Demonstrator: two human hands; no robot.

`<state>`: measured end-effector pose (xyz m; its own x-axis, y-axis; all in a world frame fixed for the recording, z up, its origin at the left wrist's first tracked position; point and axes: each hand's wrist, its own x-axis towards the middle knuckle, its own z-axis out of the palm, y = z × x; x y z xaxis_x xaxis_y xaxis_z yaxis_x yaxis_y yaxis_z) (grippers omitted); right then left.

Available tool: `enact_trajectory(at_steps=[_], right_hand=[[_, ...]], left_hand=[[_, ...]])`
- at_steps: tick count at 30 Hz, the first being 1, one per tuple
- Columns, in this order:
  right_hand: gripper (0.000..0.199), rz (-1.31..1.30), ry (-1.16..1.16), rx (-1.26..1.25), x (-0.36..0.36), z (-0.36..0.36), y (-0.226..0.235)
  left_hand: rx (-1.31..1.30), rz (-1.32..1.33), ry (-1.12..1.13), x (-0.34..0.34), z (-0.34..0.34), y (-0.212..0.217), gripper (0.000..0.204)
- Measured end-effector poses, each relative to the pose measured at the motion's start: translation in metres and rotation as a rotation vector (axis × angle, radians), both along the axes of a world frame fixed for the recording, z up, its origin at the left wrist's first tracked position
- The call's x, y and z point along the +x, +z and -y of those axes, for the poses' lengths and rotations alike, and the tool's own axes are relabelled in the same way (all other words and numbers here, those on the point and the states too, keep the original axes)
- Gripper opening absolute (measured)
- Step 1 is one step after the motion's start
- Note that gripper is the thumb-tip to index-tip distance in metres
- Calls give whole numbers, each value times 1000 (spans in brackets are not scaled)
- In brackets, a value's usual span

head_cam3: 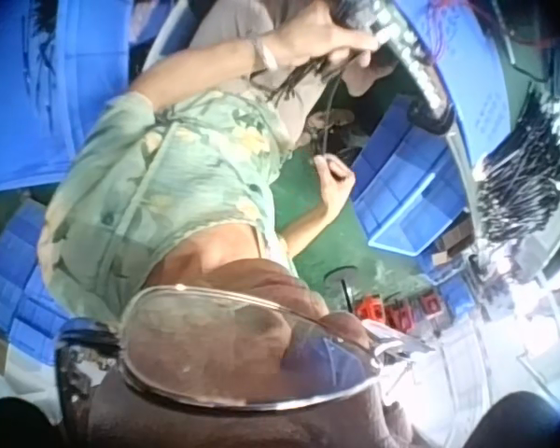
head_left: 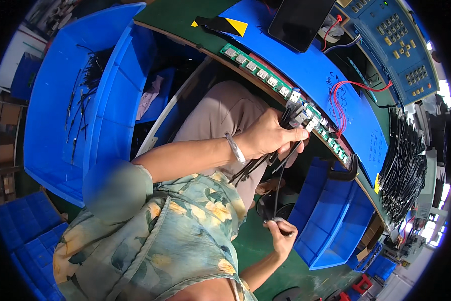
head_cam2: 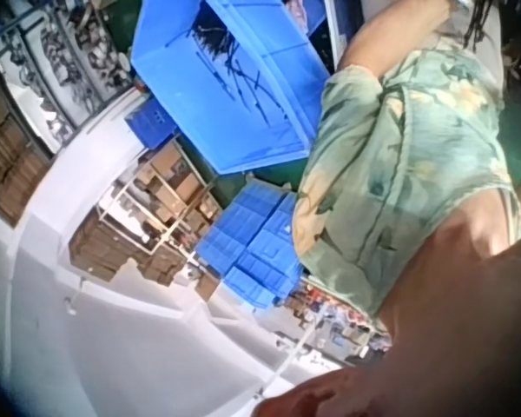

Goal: Connecting electrical cable connectors to a testing fixture to verify functionality, as indicated by a PASS status on a digital display.

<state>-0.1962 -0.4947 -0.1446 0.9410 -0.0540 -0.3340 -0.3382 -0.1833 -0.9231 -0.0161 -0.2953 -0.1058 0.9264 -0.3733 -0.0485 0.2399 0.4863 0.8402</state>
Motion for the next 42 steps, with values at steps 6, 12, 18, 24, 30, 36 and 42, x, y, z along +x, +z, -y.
enact_trajectory(at_steps=[6, 12, 18, 24, 30, 36, 42], right_hand=[[14, 270, -411, -146, -8, 29, -8], [13, 559, -864, 18, 44, 17, 15], [19, 812, -797, 360, 94, 11, 38], [19, 543, -590, 100, 129, -46, 38], [18, 506, -509, 97, 138, -59, 27], [17, 521, -508, 82, 143, -62, 29], [19, 463, -460, 76, 139, -62, 34]], left_hand=[[-34, -45, 8, 1, 7, -3, 12], [-6, -97, 134, -4, 14, -1, 10], [-51, -102, 164, 1, 17, 1, 9], [-4, -100, 120, 4, 15, 0, 8], [39, -66, 114, 5, 11, 4, 8], [33, -60, 109, 6, 11, 4, 8], [35, -75, 117, 6, 11, 5, 8]])
